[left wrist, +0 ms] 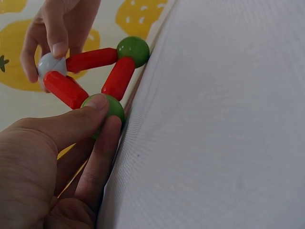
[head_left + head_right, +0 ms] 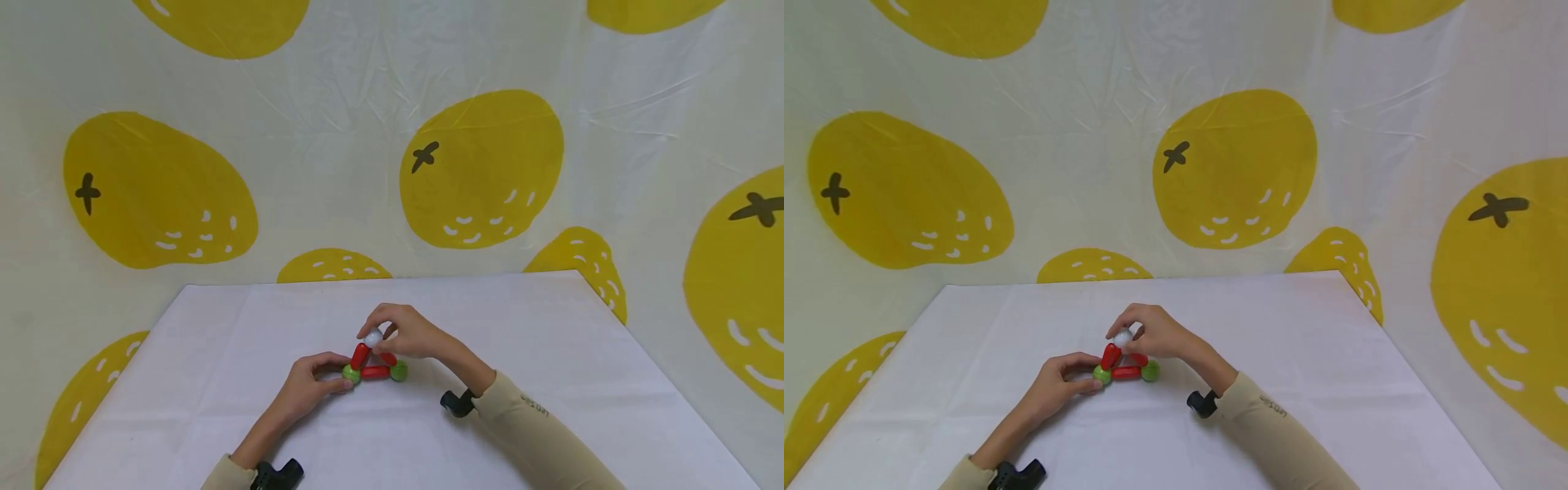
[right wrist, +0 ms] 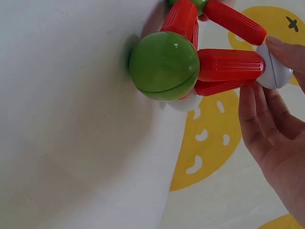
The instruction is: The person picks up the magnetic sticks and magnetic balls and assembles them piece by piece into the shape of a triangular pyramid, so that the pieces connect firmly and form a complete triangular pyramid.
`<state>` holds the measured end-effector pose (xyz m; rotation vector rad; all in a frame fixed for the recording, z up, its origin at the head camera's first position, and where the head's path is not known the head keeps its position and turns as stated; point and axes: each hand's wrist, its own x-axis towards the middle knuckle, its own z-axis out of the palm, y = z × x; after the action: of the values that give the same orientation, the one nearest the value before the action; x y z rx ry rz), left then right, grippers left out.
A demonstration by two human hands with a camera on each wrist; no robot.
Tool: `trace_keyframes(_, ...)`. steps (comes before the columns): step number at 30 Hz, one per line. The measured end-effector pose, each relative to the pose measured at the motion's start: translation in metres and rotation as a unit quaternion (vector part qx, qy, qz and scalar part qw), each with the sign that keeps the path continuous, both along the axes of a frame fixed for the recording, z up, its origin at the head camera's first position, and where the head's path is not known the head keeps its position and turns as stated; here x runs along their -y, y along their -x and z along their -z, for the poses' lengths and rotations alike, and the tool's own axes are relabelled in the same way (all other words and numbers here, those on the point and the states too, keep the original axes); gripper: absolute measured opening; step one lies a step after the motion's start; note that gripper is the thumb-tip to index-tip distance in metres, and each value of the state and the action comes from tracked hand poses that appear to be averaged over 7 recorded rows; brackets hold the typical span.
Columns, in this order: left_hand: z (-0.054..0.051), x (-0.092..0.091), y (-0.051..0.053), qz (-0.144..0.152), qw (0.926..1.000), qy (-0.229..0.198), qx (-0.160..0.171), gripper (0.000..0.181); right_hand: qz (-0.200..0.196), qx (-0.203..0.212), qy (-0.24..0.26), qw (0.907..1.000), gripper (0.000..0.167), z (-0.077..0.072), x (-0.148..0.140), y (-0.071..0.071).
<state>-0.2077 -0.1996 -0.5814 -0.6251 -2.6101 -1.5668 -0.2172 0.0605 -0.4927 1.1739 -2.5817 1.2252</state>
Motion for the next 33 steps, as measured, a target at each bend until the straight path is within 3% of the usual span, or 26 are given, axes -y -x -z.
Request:
trace_keyframes(5,-0.001,-0.001,0.000,0.009,0.9999,-0.007,-0.005,0.032,0.000,0.006,-0.001,1.0000,0.026,0.001,0.001,-0.001)
trace_keyframes(9,-0.001,-0.001,0.001,0.035,0.9988,-0.032,-0.011,0.034,0.002,0.014,0.013,0.9998,0.027,0.003,0.002,0.000)
trace_keyframes(16,-0.001,0.001,0.001,0.072,0.9945,-0.075,0.009,0.035,-0.001,0.019,0.017,0.9997,0.027,0.003,0.002,0.000)
trace_keyframes(20,0.000,0.001,0.001,0.070,0.9949,-0.073,0.010,0.035,-0.005,0.012,-0.016,0.9998,0.027,0.002,0.003,0.000)
trace_keyframes(26,0.000,0.001,0.001,0.059,0.9955,-0.071,0.020,0.032,-0.016,-0.051,-0.100,0.9936,0.027,-0.004,0.006,0.001)
trace_keyframes(33,-0.002,-0.001,0.000,0.052,0.9969,-0.058,0.012,0.029,-0.025,-0.081,-0.133,0.9875,0.023,-0.010,0.007,0.004)
